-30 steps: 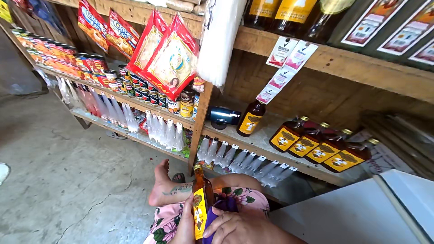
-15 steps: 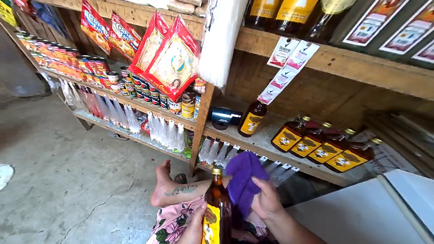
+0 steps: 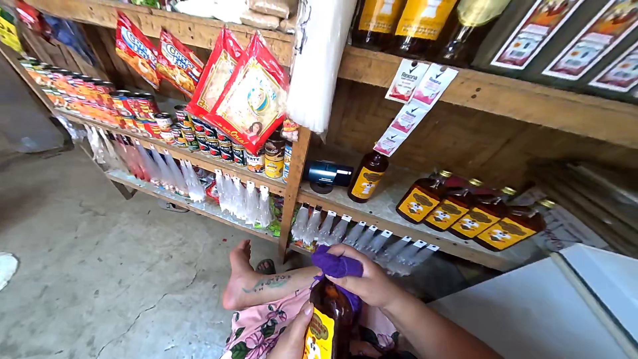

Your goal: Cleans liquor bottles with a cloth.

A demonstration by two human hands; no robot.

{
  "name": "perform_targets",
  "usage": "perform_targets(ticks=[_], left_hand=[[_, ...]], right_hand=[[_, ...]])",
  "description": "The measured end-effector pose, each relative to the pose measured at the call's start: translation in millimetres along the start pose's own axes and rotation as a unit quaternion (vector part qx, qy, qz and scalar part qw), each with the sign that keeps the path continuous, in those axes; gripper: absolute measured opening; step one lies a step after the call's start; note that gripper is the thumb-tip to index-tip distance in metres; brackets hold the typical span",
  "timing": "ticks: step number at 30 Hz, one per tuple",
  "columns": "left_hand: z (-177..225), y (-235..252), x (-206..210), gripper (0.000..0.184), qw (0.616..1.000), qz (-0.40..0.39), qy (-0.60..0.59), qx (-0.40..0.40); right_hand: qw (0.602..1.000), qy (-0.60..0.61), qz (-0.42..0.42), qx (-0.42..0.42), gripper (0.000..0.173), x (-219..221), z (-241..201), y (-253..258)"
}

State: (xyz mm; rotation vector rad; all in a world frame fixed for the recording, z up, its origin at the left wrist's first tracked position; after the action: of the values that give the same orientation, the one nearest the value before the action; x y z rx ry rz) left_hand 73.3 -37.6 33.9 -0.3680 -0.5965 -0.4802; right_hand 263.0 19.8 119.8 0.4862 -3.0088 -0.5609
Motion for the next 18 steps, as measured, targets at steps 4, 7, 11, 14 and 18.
perform_targets(ticks=[4, 7, 11, 14, 18], left_hand=[[-1.6, 3.9, -0.1, 0.062, 0.993, -0.009, 0.074, 0.095], [-2.5, 4.3, 0.0, 0.082, 0.975, -0.087, 0.135, 0.155], [10.9, -6.0, 21.8, 0.109, 0.949, -0.107, 0.246, 0.165], [1.8, -1.1, 10.5, 0.109, 0.963, -0.154, 0.163, 0.152], [2.9, -10.0, 2.7, 0.093, 0.97, -0.199, 0.076, 0.12]], right_hand=[[0.984, -0.163, 0.036, -0.066, 0.031, -6.2, -18.2, -1.3], [0.951, -0.295, 0.065, -0.063, 0.034, -13.4, -32.6, -0.4], [0.914, -0.39, 0.107, -0.042, 0.037, -7.2, -34.3, 7.2], [0.912, -0.38, 0.139, -0.075, 0.04, -2.4, -27.6, 10.9], [0.92, -0.31, 0.158, -0.179, 0.039, 2.9, -11.3, 10.4]])
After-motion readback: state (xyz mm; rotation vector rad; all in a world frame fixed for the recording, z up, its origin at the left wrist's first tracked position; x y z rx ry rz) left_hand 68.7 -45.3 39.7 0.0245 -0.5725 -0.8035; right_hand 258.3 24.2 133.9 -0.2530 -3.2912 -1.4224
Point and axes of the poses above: each hand's wrist, its own y-axis towards the middle knuckle, its own x-axis out of the palm, z = x × y, the point moved 1 cm from there along y, towards the middle knuckle, and after that the axes turned 6 degrees about z, right-handed, at the moved point
